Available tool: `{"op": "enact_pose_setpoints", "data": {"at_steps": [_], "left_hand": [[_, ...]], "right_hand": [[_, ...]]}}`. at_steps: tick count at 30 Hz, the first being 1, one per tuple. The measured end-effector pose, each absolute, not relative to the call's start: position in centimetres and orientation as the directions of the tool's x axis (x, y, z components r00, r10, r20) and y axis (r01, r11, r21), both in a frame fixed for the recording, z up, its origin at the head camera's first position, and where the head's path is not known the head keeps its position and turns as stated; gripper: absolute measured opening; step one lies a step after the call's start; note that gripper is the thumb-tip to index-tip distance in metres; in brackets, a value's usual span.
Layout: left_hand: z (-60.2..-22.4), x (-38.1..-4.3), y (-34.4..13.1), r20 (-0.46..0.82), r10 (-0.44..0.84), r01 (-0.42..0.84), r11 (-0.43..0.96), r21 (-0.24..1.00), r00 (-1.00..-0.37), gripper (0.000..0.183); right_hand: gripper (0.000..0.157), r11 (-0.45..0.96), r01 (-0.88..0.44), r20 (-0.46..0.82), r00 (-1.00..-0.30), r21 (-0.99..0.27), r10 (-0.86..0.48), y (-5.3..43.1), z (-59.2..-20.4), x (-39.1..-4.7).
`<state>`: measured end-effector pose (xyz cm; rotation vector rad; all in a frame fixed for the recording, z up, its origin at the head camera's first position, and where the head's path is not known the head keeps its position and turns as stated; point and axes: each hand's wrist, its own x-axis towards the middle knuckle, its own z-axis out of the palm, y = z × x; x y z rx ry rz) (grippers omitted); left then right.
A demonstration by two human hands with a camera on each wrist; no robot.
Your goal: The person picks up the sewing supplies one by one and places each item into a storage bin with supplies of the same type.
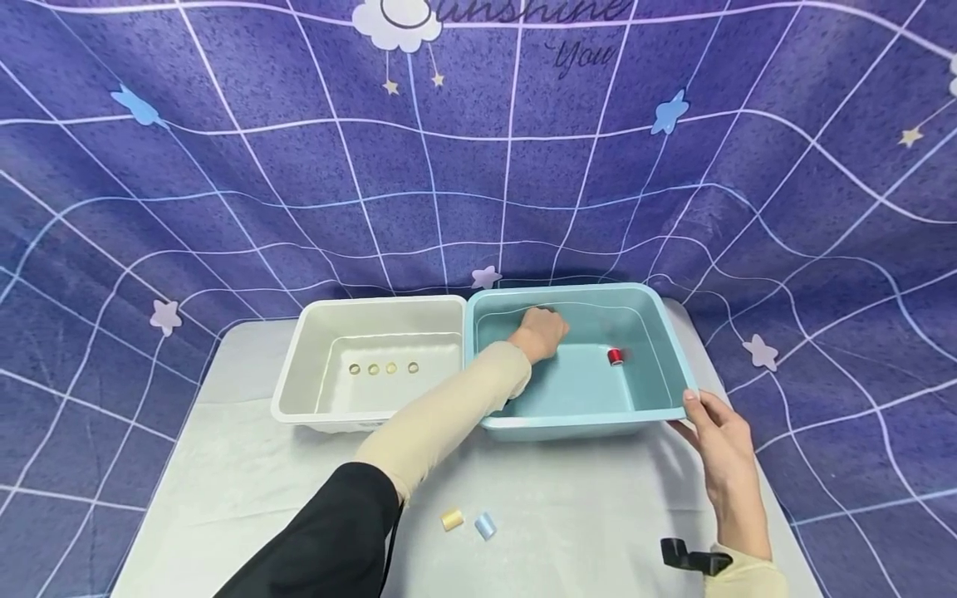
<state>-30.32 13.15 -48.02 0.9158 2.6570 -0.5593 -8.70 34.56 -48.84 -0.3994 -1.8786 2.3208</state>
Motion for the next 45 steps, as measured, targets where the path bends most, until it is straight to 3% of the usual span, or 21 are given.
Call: {"op": "enact_pose_setpoints", "data": {"at_steps": [14,27,34,39,45], "left_hand": [[-44.2,-28.6,11.9,-0.163,0.705,0.720,0.691,-0.066,-0.691,0.018],[-39.6,-25.3,12.8,-0.078,0.775,0.778,0.624,-0.067,-0.628,0.021],[-38.9,-24.3,12.4,-0.022,0.798,0.797,0.599,-0.083,-0.602,0.026],[-38.7,-23.6,11.7,0.010,0.812,0.809,0.582,-0.084,-0.584,0.018],[-38.0,-22.4,10.7,-0.032,0.822,0.820,0.562,-0.103,-0.568,0.028]], "right_hand": [[0.010,-0.212,0.109,-0.166,-0.947,-0.971,0.274,34.8,-48.3,-8.7],[0.014,-0.209,0.125,-0.169,-0.963,-0.970,0.210,35.6,-48.2,-8.9],[0.016,-0.193,0.139,-0.175,-0.967,-0.971,0.185,35.7,-48.3,-9.0],[0.017,-0.218,0.139,-0.178,-0.970,-0.966,0.167,35.7,-48.2,-9.2],[0.018,-0.244,0.137,-0.176,-0.974,-0.960,0.143,35.7,-48.1,-9.4]]}}
